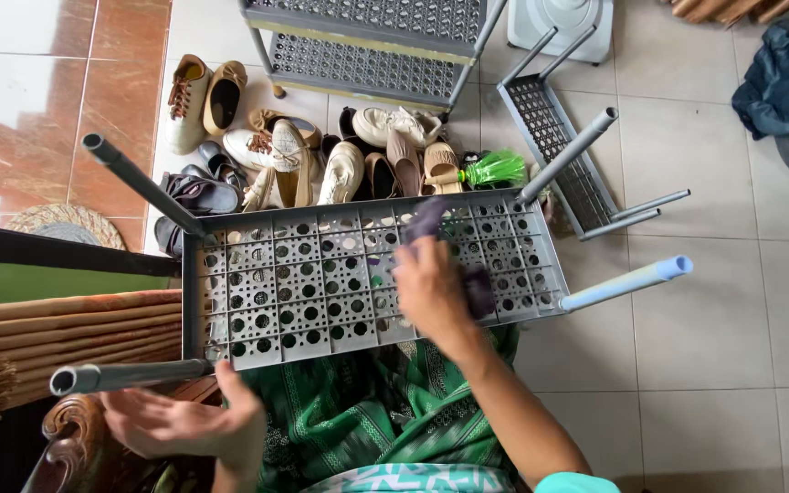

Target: The person cleans a metal shoe rack by first brushing it with a green brush and then wiping it with a purple cloth. The person handles the rack by turning it over to clean both sides and the legs.

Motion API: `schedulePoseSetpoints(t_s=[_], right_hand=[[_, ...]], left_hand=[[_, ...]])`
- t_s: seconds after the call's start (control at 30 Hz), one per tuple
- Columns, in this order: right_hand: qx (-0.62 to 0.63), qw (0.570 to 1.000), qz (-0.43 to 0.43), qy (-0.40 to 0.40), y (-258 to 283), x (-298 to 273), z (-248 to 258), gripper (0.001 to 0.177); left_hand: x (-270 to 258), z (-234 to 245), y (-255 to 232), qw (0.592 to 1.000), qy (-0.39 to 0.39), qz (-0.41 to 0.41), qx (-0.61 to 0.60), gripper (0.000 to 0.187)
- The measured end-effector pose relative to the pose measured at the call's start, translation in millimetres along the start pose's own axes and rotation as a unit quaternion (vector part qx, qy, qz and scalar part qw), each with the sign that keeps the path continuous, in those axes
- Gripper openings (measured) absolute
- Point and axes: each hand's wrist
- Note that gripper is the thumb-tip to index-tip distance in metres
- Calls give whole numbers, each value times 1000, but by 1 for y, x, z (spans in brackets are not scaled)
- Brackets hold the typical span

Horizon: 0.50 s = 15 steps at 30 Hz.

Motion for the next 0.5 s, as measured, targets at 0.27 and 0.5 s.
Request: schedulePoseSetpoints(t_s=[0.27,0.5], right_hand=[[92,977,187,-41,25,-20,-13,30],[-44,985,-128,-105,-99,-16,46,35]], left_hand=[[7,-60,-7,908,383,-104,132,66],[1,-70,-1,875,428,-125,187,71]])
Point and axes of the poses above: each hand's wrist, its own x-axis towards the middle knuckle, its own z-axis out of the back of the hand, y = z × x, and after that the axes turned 7 degrees about x, right-handed
